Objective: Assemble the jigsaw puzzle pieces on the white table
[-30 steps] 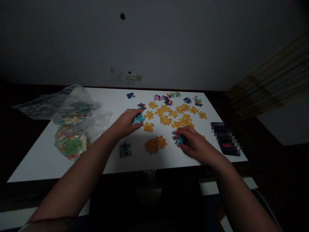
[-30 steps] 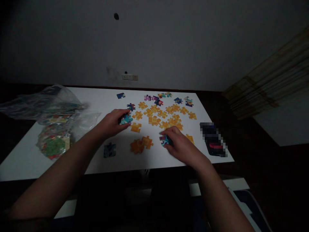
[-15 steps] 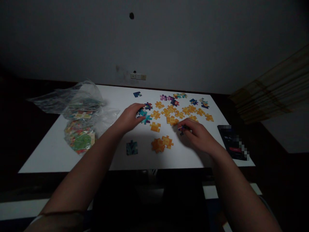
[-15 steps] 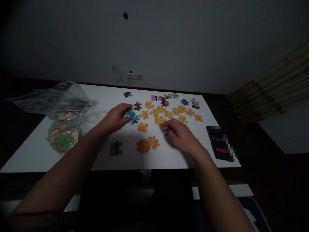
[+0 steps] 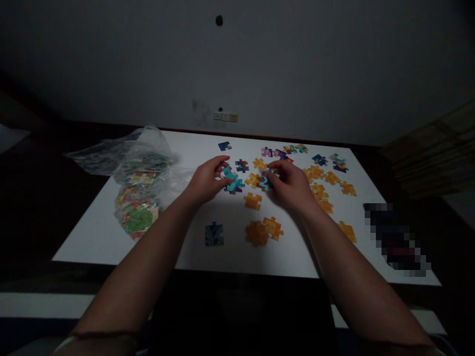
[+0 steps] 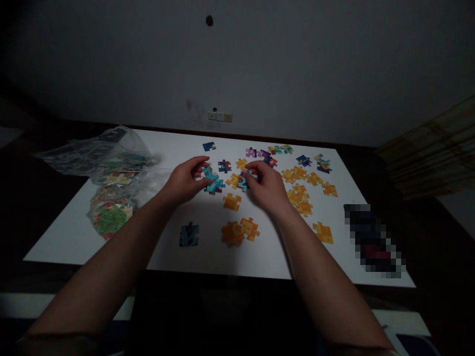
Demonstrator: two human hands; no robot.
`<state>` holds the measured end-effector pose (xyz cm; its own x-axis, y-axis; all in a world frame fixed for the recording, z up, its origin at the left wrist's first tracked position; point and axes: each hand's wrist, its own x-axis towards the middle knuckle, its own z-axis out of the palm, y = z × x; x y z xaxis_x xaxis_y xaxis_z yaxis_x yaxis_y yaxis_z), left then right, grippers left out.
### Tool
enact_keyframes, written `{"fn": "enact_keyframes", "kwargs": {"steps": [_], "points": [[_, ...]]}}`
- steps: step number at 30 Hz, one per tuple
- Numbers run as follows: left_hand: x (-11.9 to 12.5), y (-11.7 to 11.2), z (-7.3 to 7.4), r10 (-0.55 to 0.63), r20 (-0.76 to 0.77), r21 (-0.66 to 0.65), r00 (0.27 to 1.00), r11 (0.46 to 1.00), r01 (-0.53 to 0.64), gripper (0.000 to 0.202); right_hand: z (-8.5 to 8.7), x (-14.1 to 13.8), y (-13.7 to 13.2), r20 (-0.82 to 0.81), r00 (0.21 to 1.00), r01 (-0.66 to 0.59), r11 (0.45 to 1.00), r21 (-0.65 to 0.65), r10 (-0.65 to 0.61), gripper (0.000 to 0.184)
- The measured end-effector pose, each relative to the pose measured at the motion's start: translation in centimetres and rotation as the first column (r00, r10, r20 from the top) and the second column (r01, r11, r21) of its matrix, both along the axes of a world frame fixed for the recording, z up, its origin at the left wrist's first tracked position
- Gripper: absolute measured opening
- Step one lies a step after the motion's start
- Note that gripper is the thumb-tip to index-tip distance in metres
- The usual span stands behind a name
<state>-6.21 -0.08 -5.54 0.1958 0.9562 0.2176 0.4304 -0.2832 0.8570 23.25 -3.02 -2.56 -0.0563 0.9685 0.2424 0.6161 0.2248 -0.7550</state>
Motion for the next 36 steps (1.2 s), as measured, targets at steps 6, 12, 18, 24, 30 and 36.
{"fn": "enact_keyframes", "kwargs": {"steps": [6,12,18,24,30,36], "points": [[0.1,0.2,-0.1,0.041,0.142,-0.038,0.989,0.999,-0.036,0.054,-0.3,1.2,-1.5,0.116,0.990,-0.092,0.993,0.072,0.084,0.023],[0.3,0.4,0.1,0.079,0.210,-0.103,0.975,0.993,-0.058,0.041,0.1,0.5,-1.9,0.265,0.951,-0.192,0.976,0.102,0.160,0.025],[0.4,0.3,0.3,0.113,0.211,-0.144,0.971,0.986,-0.084,0.041,-0.2,0.3,-2.2,0.275,0.944,-0.212,0.974,0.085,0.182,0.026],[0.4,0.3,0.3,0.146,0.217,-0.141,0.965,0.983,-0.117,0.041,-0.1,0.4,-2.1,0.267,0.947,-0.207,0.974,0.088,0.177,0.026],[0.4,0.0,0.6,0.129,0.195,-0.141,0.972,0.985,-0.103,0.033,0.5,0.1,-2.1,0.221,0.967,-0.154,0.983,0.097,0.130,0.024],[0.7,-0.4,0.5,0.086,0.252,-0.120,0.964,0.991,-0.057,0.028,0.5,0.2,-2.0,0.164,0.984,-0.067,0.998,0.018,0.063,0.024]]}}
